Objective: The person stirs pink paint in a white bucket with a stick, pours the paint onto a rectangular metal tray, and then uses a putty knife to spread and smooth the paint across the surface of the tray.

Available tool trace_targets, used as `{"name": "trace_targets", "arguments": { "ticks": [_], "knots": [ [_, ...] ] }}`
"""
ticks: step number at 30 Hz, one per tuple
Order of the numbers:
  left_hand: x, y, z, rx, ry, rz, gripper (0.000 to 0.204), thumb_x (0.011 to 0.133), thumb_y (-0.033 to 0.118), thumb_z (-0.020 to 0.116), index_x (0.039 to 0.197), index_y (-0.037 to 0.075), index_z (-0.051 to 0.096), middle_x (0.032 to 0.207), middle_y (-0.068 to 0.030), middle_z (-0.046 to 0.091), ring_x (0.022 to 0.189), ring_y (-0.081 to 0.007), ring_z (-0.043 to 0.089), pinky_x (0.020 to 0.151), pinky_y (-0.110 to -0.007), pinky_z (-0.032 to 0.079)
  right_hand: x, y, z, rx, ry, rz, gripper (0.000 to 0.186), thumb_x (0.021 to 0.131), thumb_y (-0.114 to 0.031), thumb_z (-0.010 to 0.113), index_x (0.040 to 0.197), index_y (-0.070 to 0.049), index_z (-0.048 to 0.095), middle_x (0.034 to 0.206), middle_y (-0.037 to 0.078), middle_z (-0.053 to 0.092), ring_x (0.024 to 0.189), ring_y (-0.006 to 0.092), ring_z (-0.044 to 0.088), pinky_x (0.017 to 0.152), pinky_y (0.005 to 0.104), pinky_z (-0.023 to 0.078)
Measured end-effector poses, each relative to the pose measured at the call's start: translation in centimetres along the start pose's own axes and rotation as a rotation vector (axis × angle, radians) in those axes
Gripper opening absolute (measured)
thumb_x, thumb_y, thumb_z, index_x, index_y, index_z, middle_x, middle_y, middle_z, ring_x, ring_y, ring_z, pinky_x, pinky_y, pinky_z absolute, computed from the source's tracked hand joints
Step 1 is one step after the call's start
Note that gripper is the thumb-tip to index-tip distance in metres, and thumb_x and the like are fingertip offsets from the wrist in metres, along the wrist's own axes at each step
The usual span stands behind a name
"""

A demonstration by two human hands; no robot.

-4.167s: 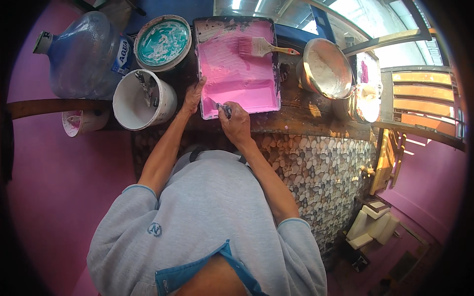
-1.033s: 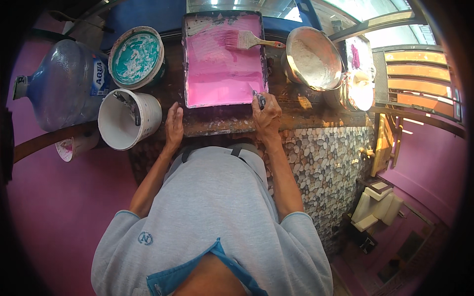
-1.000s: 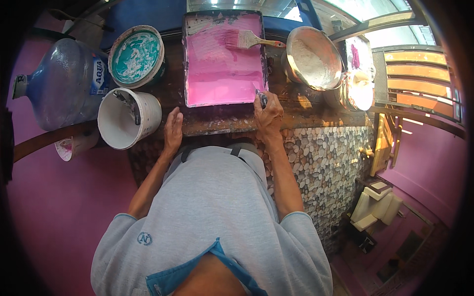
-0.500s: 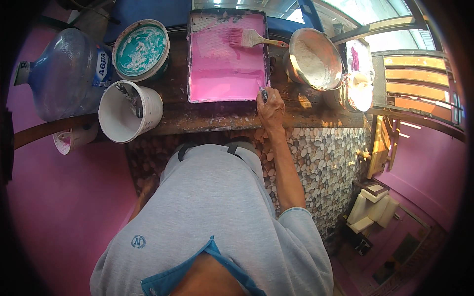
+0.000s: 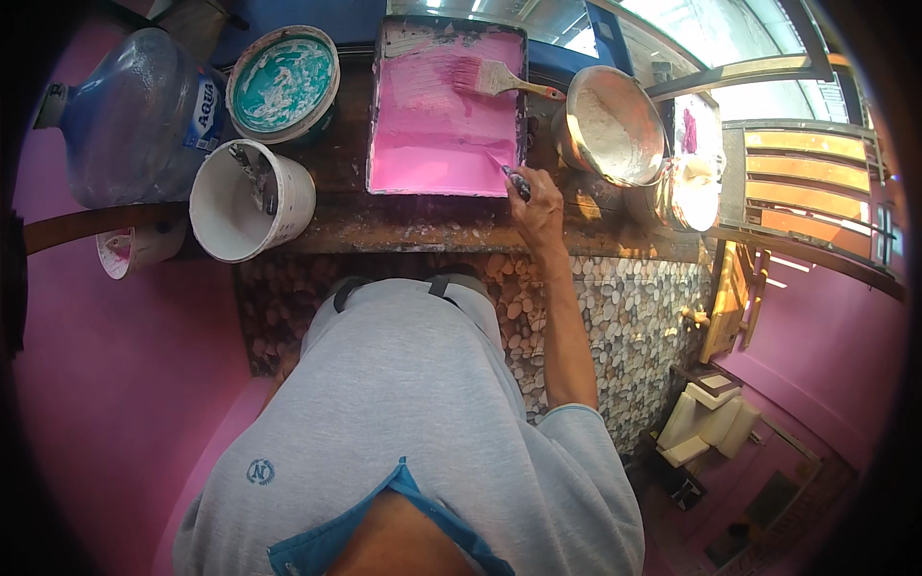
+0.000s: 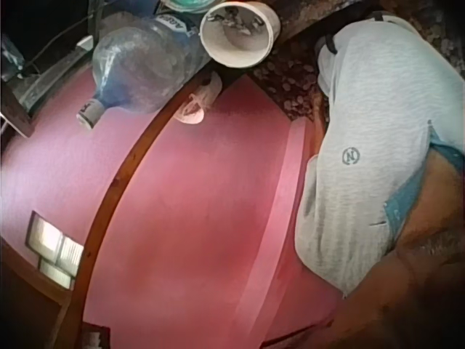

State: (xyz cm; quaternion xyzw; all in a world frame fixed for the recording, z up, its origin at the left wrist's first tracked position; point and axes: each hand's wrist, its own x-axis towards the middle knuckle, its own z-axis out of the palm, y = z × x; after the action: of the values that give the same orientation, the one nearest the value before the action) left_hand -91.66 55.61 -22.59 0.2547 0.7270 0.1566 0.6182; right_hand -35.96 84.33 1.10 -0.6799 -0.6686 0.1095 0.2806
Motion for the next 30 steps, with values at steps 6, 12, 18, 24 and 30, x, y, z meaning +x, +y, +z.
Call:
{"name": "trace_targets", "arguments": {
  "ticks": [6,12,18,24,30],
  "knots": [
    [-0.3,-0.1,1.0,-0.006,0.014,0.015,0.036,0.095,0.033,0.053,0.102,0.0,0.065,0.091,-0.0065,0.066,0.081,-0.0153,0.063,0.071,-0.028,0.05,5.6,1.7,-3.6,0.098,-0.221,-0.107,0.025,0.083,-0.018,0.071,0.102,-0.003,0.064,0.084,0.013,0.067,0.071,0.021,0.063,0.068,0.0335,0.05],
    [-1.1,-1.1,2.4,-0.022,0.031,0.018,0.035,0.095,0.032,0.053,0.102,-0.001,0.064,0.091,-0.0063,0.066,0.081,-0.0151,0.063,0.07,-0.028,0.05,10.9,3.6,-4.7,0.154,-0.474,0.157,0.022,0.084,-0.019,0.071,0.102,-0.007,0.067,0.066,0.001,0.057,0.056,0.0091,0.052,0.052,0.0277,0.042],
    [-2.4,-1.4,3.9,-0.04,0.054,0.019,0.035,0.095,0.031,0.053,0.102,-0.001,0.064,0.091,-0.0062,0.066,0.081,-0.0149,0.063,0.07,-0.028,0.05,11.7,3.6,-4.7,0.267,-0.592,0.159,0.022,0.084,-0.02,0.071,0.098,-0.004,0.067,0.069,0.001,0.058,0.061,0.0101,0.053,0.056,0.0265,0.043],
    [-3.1,-1.4,5.7,-0.055,0.068,0.02,0.034,0.095,0.031,0.053,0.103,-0.001,0.064,0.09,-0.0061,0.065,0.081,-0.0147,0.062,0.07,-0.028,0.049,13.4,4.6,-3.5,0.201,-0.685,0.087,0.023,0.084,-0.023,0.071,0.098,-0.005,0.065,0.068,-0.001,0.055,0.059,0.0088,0.051,0.051,0.0254,0.04],
    [-3.5,-1.1,7.1,-0.068,0.078,0.029,0.034,0.095,0.03,0.053,0.103,-0.001,0.064,0.09,-0.0059,0.065,0.08,-0.0145,0.062,0.07,-0.028,0.049,15.0,4.2,-3.3,0.257,-0.686,0.072,0.022,0.084,-0.022,0.071,0.095,-0.004,0.065,0.066,0.0,0.055,0.057,0.0079,0.051,0.049,0.0249,0.04]
  ]
}}
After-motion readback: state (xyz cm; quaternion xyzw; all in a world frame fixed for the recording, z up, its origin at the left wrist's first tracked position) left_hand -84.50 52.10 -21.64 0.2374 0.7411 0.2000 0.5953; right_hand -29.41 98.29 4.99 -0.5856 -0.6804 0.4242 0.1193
